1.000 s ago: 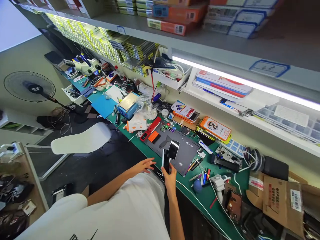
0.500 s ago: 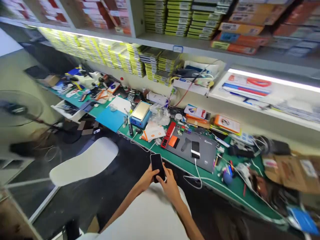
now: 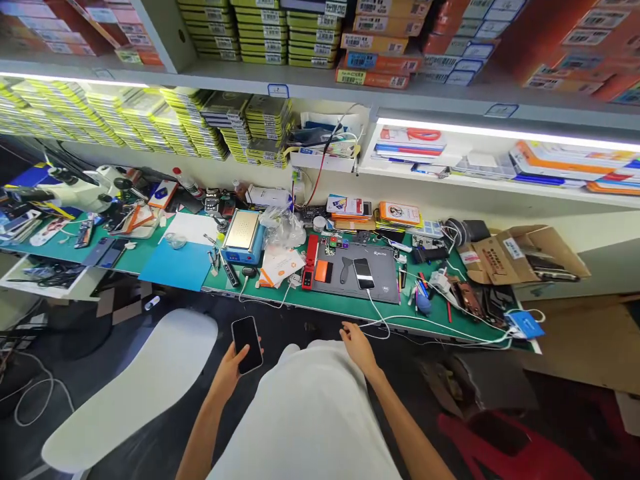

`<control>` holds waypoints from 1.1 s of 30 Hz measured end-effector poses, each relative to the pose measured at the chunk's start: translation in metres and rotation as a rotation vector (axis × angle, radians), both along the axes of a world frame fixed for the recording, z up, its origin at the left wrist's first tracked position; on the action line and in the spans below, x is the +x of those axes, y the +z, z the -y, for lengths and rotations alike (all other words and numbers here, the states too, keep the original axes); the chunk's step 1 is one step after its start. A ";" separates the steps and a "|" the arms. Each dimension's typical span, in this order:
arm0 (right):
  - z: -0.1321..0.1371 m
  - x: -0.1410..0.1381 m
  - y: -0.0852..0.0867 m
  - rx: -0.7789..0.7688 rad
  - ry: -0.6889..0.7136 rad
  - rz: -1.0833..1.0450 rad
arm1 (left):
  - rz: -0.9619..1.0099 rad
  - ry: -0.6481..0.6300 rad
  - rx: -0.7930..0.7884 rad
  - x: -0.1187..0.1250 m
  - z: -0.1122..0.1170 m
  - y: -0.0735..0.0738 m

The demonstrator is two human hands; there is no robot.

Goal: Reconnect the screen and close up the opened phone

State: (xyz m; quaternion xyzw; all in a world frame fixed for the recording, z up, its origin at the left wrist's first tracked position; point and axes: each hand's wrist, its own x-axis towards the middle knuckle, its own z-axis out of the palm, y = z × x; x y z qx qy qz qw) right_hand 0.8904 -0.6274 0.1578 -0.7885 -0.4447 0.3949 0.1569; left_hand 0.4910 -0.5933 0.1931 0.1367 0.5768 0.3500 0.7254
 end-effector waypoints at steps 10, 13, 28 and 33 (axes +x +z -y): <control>-0.082 0.103 -0.044 -0.105 -0.174 0.257 | -0.047 0.141 0.074 0.019 -0.024 0.042; -0.093 0.113 -0.054 -0.125 -0.140 0.273 | 0.006 0.097 0.111 0.048 -0.041 0.050; -0.096 0.109 -0.048 -0.195 -0.179 0.189 | 0.116 -0.221 0.115 0.111 -0.100 0.054; -0.074 0.090 -0.028 -0.110 -0.333 0.088 | 0.156 -0.428 0.121 0.121 -0.130 0.052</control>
